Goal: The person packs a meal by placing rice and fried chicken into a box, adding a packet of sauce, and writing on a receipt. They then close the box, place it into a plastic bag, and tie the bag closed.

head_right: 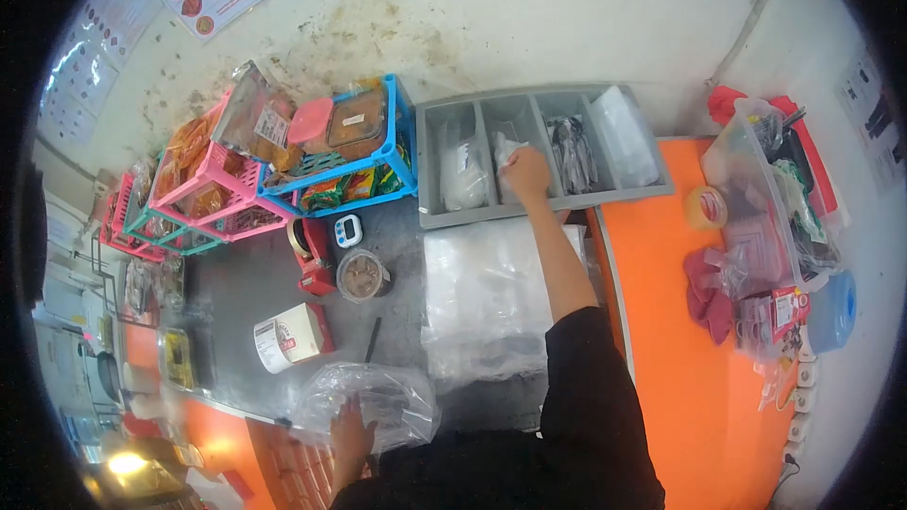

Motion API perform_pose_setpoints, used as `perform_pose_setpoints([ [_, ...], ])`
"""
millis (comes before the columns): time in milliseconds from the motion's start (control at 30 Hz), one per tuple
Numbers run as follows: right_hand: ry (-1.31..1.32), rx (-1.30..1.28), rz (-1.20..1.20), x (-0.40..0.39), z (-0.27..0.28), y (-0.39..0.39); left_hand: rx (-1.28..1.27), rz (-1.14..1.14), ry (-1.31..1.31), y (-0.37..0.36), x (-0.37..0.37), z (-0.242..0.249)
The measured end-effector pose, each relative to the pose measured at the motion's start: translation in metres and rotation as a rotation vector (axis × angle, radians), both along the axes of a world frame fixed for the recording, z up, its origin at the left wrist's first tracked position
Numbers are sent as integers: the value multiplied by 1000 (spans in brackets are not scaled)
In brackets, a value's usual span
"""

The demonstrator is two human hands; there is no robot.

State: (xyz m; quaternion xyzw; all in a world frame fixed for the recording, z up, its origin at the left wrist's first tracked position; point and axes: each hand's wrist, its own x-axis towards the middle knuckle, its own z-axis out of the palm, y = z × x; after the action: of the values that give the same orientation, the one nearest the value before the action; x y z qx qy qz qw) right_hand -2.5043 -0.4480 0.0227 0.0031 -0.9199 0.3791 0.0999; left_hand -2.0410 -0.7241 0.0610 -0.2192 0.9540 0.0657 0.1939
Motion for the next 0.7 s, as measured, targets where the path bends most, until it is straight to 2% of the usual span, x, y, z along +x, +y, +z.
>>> perform_pose_setpoints([
  [33,-5,5,7,-7,-6,6,5,7,-5,5,1,10],
  [100,166,98,183,-17,-17,18,203,112,214,11,11,27],
  [133,164,96,183,-18,-14,22,202,113,212,13,17,30],
  [200,298,70,40,-18,-2,28,237,152,393,16,30,30],
  [233,292,71,41,-9,12,27,237,154,387,15,40,29],
  [300,-34,256,23,0,39,28,210,251,478,11,50,24],
  [333,-26,261,21,-7,39,31,216,251,486,9,51,21],
  [400,18,223,179,-18,25,38,155,334,546,7,61,20],
  [500,125,130,90,-29,14,45,189,360,603,6,62,22],
  [533,126,134,98,-17,32,40,193,364,610,7,64,24],
  [600,-85,200,73,5,71,36,201,429,587,8,69,25],
  [667,-4,140,106,-2,65,40,212,496,566,10,73,21],
  [700,68,74,133,-6,55,45,168,414,637,7,78,17],
])
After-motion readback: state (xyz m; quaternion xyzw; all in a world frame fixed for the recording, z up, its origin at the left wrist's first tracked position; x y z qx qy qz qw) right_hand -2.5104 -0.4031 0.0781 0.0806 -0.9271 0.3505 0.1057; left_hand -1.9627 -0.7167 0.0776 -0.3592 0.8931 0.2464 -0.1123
